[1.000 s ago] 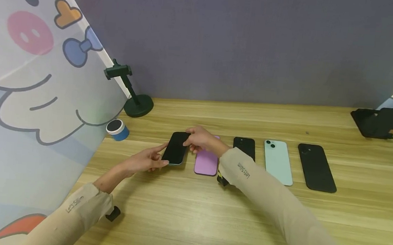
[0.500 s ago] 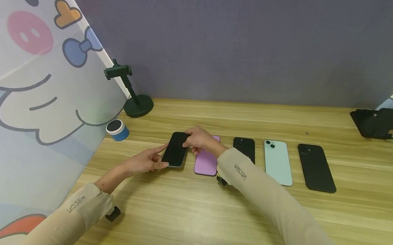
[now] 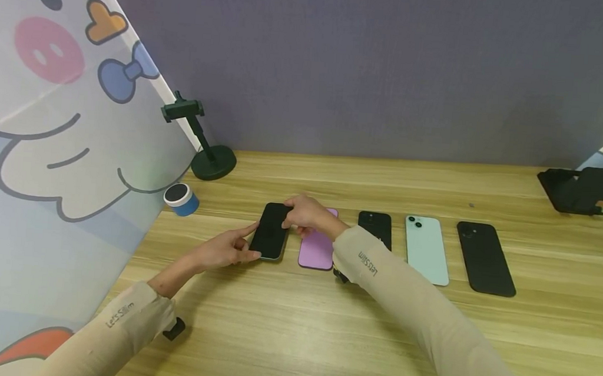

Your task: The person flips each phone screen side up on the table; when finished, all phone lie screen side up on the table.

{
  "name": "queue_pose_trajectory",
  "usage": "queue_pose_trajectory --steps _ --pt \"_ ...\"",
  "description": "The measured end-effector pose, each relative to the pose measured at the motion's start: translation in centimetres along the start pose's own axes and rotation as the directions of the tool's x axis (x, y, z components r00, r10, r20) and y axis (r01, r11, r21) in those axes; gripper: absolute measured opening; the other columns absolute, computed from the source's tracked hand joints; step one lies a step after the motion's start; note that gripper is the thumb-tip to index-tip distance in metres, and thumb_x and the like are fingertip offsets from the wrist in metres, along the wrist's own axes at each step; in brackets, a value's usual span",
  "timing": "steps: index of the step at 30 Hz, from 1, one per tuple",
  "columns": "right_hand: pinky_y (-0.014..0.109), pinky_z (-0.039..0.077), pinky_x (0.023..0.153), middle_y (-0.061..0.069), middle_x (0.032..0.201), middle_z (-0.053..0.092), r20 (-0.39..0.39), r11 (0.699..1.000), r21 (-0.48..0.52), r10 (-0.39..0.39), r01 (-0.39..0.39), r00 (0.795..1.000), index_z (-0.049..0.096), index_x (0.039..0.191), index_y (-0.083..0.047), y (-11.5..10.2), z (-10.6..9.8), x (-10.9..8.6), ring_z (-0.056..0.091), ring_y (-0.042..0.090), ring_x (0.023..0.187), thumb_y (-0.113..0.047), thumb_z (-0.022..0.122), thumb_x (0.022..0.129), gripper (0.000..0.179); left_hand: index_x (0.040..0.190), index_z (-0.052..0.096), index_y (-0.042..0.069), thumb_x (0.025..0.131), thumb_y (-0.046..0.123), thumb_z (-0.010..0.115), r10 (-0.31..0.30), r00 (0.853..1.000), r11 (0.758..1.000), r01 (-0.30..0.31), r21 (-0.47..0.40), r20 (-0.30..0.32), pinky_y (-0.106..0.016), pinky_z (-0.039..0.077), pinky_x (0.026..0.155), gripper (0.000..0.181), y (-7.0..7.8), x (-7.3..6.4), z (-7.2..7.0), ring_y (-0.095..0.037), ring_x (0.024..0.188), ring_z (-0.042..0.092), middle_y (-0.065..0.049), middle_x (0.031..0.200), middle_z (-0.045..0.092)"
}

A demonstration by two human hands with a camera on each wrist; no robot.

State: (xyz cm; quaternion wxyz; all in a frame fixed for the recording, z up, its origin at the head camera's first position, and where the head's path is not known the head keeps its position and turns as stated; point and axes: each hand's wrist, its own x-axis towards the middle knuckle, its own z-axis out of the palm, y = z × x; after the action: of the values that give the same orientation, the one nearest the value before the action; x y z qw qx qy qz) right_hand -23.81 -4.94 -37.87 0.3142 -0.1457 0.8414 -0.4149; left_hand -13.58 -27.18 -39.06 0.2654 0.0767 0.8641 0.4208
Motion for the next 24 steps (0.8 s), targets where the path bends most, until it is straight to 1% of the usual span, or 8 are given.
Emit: queue_pose_trajectory --steps 3,8,10,12,14,17,19,24 --pt "0.024 0.051 0.049 -0.003 0.054 0.045 -0.005 1.000 -0.010 -0.005 0.005 1.000 0.044 0.153 -0.013 0.1 0.1 0.0 0.046 0.011 0.045 -0.008 0.075 0.088 0.072 0.162 0.009 0.011 0.097 0.031 0.068 -0.025 1.000 1.000 0.025 0.014 -0.008 -0.023 0.033 0.051 0.091 0.3 0.0 0.1 -0.011 0.056 0.039 0.001 0.070 0.049" --pt "0.024 0.049 0.047 0.004 0.066 0.060 -0.023 0.994 -0.107 -0.025 0.022 0.999 0.043 0.154 -0.014 0.1 0.3 0.1 0.046 0.011 0.045 -0.009 0.075 0.088 0.073 0.162 0.017 0.010 0.094 0.033 0.072 -0.049 0.998 0.990 0.055 0.129 -0.048 -0.025 0.036 0.054 0.091 0.6 0.3 0.3 -0.012 0.058 0.043 0.001 0.069 0.051" --pt "0.025 0.049 0.046 0.010 0.074 0.067 -0.029 0.987 -0.161 -0.032 0.027 0.999 0.043 0.154 -0.015 0.1 0.4 0.1 0.047 0.012 0.045 -0.011 0.076 0.088 0.074 0.161 0.020 0.009 0.092 0.035 0.074 -0.052 0.996 0.978 0.064 0.199 -0.067 -0.025 0.036 0.056 0.091 0.7 0.4 0.4 -0.012 0.059 0.044 0.001 0.068 0.051" --pt "0.027 0.052 0.049 0.013 0.095 0.073 -0.039 0.974 -0.225 -0.049 0.039 0.998 0.044 0.153 -0.014 -0.1 0.5 0.2 0.054 0.016 0.047 -0.014 0.076 0.088 0.073 0.161 0.021 0.009 0.090 0.037 0.076 -0.054 0.995 0.965 0.073 0.254 -0.080 -0.026 0.037 0.057 0.094 0.9 0.4 0.4 -0.012 0.060 0.044 0.002 0.067 0.052" --pt "0.029 0.056 0.059 0.013 0.122 0.070 -0.049 0.949 -0.310 -0.075 0.056 0.996 0.045 0.152 -0.013 -0.2 0.6 0.2 0.064 0.020 0.062 -0.017 0.075 0.088 0.071 0.161 0.021 0.009 0.088 0.040 0.077 -0.061 0.994 0.946 0.087 0.313 -0.092 -0.026 0.036 0.057 0.096 0.9 0.4 0.5 -0.012 0.059 0.044 0.002 0.066 0.053" --pt "0.034 0.056 0.084 0.012 0.150 0.051 -0.056 0.905 -0.418 -0.116 0.083 0.992 0.048 0.150 -0.012 -0.4 0.6 0.2 0.067 0.025 0.103 -0.022 0.074 0.088 0.069 0.161 0.021 0.010 0.087 0.042 0.078 -0.075 0.992 0.920 0.110 0.375 -0.106 -0.027 0.035 0.057 0.098 1.1 0.4 0.7 -0.012 0.058 0.044 0.002 0.066 0.053" --pt "0.037 0.050 0.098 0.013 0.153 0.046 -0.053 0.884 -0.456 -0.137 0.098 0.989 0.049 0.150 -0.011 -0.4 0.5 0.2 0.056 0.026 0.125 -0.024 0.073 0.088 0.067 0.161 0.022 0.010 0.087 0.043 0.077 -0.078 0.991 0.904 0.117 0.411 -0.111 -0.028 0.035 0.057 0.098 1.3 0.4 0.8 -0.012 0.058 0.043 0.002 0.066 0.054" --pt "0.043 0.043 0.110 0.014 0.152 0.046 -0.048 0.873 -0.470 -0.174 0.131 0.984 0.051 0.148 -0.011 -0.1 0.2 0.3 0.045 0.029 0.138 -0.024 0.073 0.089 0.064 0.160 0.024 0.011 0.087 0.044 0.076 -0.075 0.989 0.869 0.128 0.478 -0.128 -0.027 0.035 0.057 0.096 1.7 0.3 0.9 -0.012 0.058 0.043 0.002 0.068 0.056"
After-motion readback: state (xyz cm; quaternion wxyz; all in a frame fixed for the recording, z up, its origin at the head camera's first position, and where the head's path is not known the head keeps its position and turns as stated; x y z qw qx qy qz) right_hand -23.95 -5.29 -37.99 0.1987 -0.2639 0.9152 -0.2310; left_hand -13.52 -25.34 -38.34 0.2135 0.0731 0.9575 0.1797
